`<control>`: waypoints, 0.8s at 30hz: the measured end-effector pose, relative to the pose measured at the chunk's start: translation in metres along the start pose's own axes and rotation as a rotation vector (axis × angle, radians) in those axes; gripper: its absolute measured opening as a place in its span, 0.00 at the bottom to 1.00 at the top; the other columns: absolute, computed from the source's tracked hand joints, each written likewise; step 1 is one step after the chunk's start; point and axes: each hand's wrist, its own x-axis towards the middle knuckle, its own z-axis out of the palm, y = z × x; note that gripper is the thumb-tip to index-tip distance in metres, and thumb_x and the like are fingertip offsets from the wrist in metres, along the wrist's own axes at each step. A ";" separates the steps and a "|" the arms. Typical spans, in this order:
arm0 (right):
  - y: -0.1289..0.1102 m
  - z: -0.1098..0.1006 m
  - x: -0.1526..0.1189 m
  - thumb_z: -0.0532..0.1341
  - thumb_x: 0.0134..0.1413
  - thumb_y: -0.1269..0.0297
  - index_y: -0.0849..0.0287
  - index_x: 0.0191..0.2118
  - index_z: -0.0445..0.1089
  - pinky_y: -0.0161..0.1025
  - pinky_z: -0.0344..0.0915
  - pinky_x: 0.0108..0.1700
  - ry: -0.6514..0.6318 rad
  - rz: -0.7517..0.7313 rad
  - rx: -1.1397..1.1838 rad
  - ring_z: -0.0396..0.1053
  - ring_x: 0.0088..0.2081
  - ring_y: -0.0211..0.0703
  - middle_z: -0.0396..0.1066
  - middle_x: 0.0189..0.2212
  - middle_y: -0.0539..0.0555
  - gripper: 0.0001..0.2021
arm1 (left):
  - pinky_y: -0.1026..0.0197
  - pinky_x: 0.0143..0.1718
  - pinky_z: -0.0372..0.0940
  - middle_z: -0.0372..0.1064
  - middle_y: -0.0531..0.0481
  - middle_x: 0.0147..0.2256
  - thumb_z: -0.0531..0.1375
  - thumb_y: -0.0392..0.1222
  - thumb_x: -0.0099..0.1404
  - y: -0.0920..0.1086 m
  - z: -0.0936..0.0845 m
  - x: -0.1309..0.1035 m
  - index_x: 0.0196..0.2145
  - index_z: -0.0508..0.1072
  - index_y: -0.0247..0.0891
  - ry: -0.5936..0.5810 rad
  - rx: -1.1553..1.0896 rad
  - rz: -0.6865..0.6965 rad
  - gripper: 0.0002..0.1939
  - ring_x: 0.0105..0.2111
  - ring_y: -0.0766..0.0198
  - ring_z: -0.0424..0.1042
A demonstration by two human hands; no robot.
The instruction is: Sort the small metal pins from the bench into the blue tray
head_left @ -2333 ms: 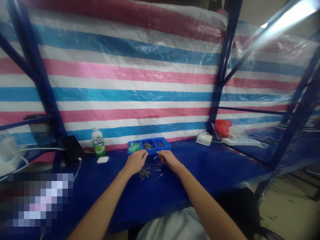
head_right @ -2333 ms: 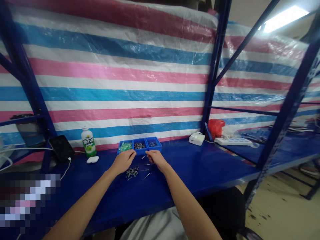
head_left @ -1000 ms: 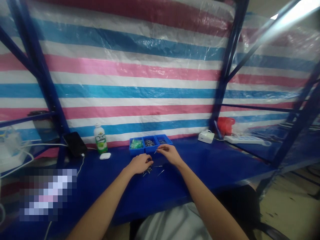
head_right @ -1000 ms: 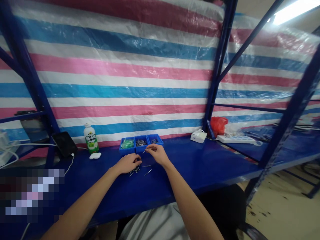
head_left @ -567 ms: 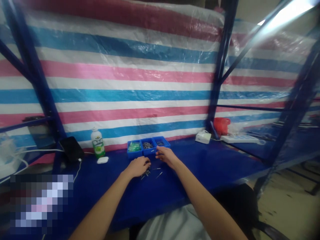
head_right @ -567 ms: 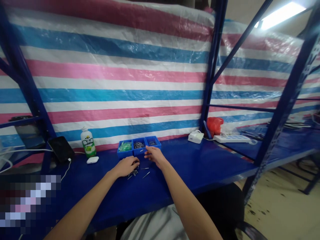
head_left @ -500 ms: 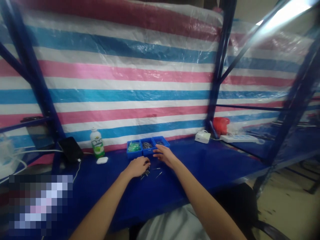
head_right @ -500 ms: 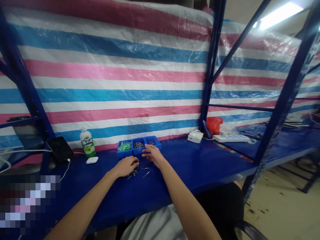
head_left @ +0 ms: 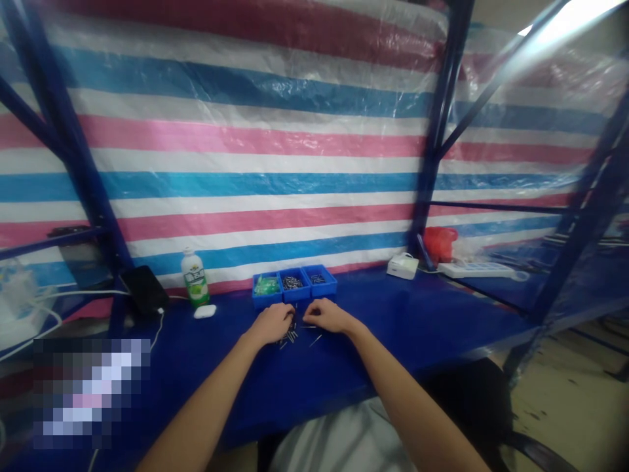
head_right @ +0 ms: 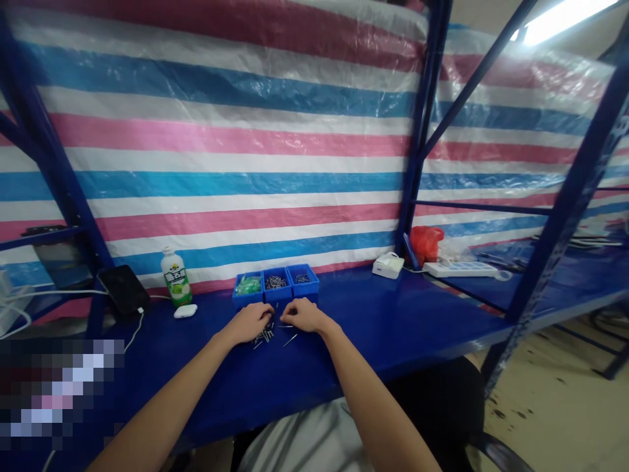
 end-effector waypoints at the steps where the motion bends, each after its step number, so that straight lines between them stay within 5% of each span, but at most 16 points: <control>1: 0.001 0.003 0.005 0.60 0.54 0.63 0.53 0.36 0.79 0.42 0.63 0.43 0.034 -0.019 -0.001 0.70 0.38 0.48 0.77 0.34 0.53 0.10 | 0.57 0.43 0.63 0.73 0.45 0.43 0.49 0.42 0.68 0.000 0.000 0.001 0.44 0.74 0.45 0.008 0.004 -0.020 0.15 0.44 0.55 0.72; 5: 0.006 0.012 0.028 0.57 0.54 0.73 0.56 0.45 0.77 0.40 0.62 0.47 0.035 -0.108 -0.170 0.70 0.42 0.47 0.75 0.41 0.56 0.16 | 0.57 0.41 0.63 0.74 0.43 0.39 0.50 0.39 0.67 -0.002 -0.002 0.005 0.39 0.75 0.41 0.050 0.038 -0.126 0.14 0.42 0.53 0.73; 13: 0.003 0.012 0.033 0.55 0.60 0.67 0.59 0.41 0.74 0.35 0.61 0.38 -0.042 -0.067 -0.509 0.71 0.37 0.43 0.71 0.43 0.59 0.10 | 0.59 0.40 0.63 0.74 0.43 0.39 0.50 0.41 0.67 0.001 -0.005 0.004 0.37 0.75 0.39 0.018 0.085 -0.229 0.14 0.42 0.54 0.73; 19: 0.012 0.008 0.023 0.57 0.57 0.67 0.60 0.37 0.72 0.37 0.64 0.41 0.209 -0.027 -0.011 0.71 0.38 0.43 0.74 0.35 0.55 0.07 | 0.59 0.41 0.62 0.74 0.44 0.40 0.47 0.40 0.69 0.001 -0.006 0.005 0.37 0.74 0.40 0.030 0.081 -0.226 0.15 0.43 0.55 0.73; 24: 0.013 0.002 0.020 0.57 0.52 0.65 0.60 0.49 0.67 0.38 0.68 0.31 0.381 0.060 0.468 0.70 0.26 0.39 0.71 0.28 0.49 0.18 | 0.60 0.40 0.61 0.74 0.45 0.39 0.47 0.40 0.70 0.001 -0.006 0.003 0.37 0.74 0.40 0.020 0.067 -0.210 0.15 0.43 0.55 0.73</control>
